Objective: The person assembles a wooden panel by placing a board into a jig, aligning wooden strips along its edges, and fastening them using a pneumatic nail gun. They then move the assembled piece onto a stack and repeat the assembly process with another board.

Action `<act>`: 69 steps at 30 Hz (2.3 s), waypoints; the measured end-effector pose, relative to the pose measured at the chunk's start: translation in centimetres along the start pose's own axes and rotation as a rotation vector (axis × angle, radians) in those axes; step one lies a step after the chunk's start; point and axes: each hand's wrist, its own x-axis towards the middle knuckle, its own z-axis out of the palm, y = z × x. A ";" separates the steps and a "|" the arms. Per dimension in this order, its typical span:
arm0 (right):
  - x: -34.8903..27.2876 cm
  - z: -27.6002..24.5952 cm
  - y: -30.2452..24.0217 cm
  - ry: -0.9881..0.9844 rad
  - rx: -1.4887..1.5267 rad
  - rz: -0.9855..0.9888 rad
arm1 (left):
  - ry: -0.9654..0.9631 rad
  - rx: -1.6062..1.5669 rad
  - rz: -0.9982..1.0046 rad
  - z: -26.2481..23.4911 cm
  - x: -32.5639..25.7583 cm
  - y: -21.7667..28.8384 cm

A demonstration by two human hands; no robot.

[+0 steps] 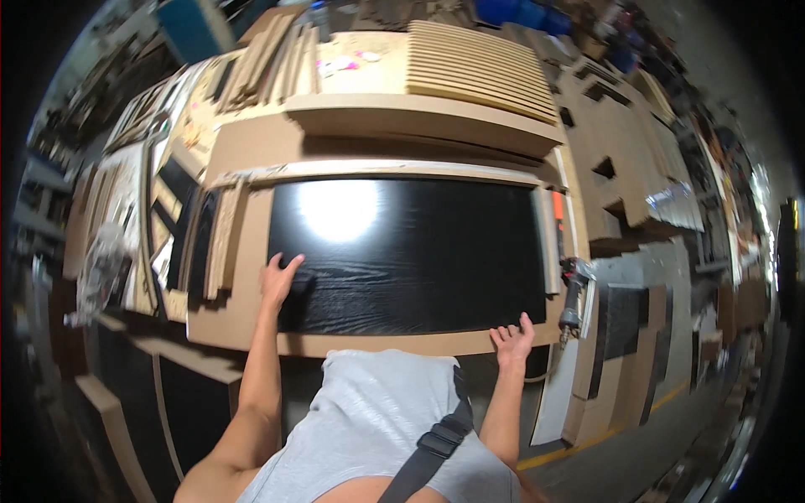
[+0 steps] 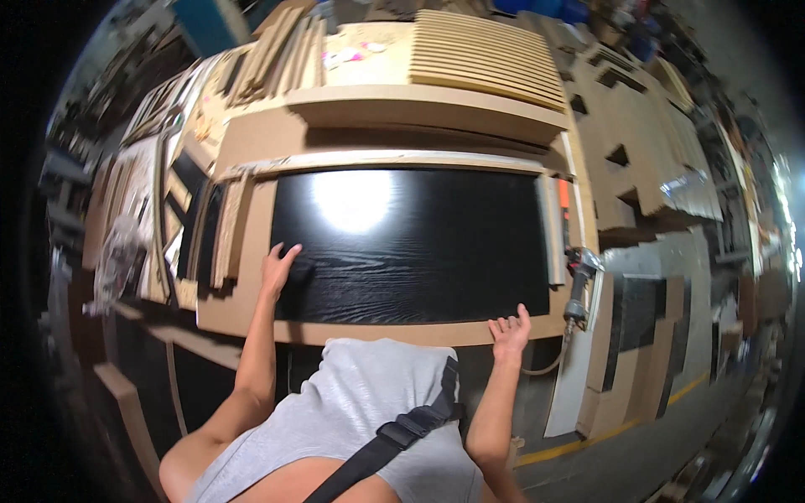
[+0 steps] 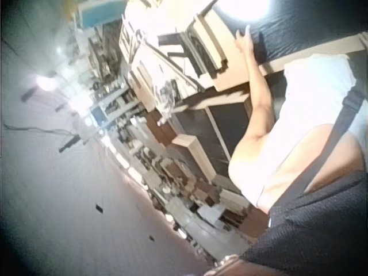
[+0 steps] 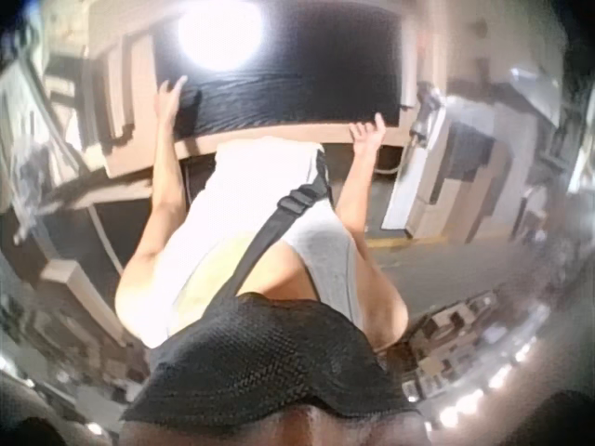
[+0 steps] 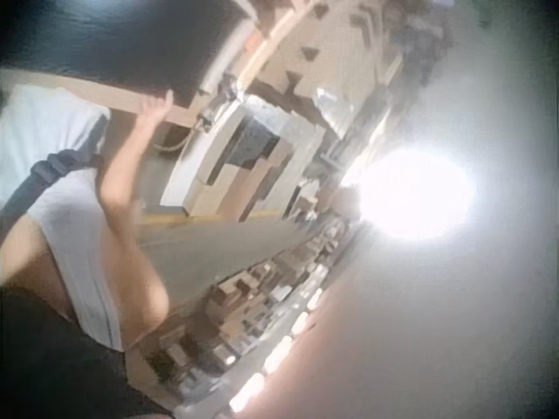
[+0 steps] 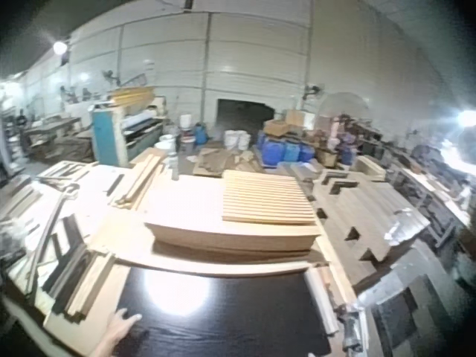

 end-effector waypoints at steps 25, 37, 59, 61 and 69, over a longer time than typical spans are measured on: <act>-3.5 4.1 1.0 -0.194 0.234 0.086 | -0.095 0.003 -0.173 1.6 1.2 2.0; -2.1 0.7 1.1 -0.360 0.247 0.191 | 0.207 0.138 0.889 11.5 9.1 25.6; -2.4 0.9 1.5 -0.362 0.227 0.186 | -0.020 0.573 1.066 13.6 20.8 39.5; -2.8 1.3 1.3 -0.373 0.208 0.178 | 0.004 0.553 1.084 12.9 19.9 38.9; -1.7 0.3 1.9 -0.398 0.189 0.158 | 0.153 0.398 1.205 8.8 11.2 32.5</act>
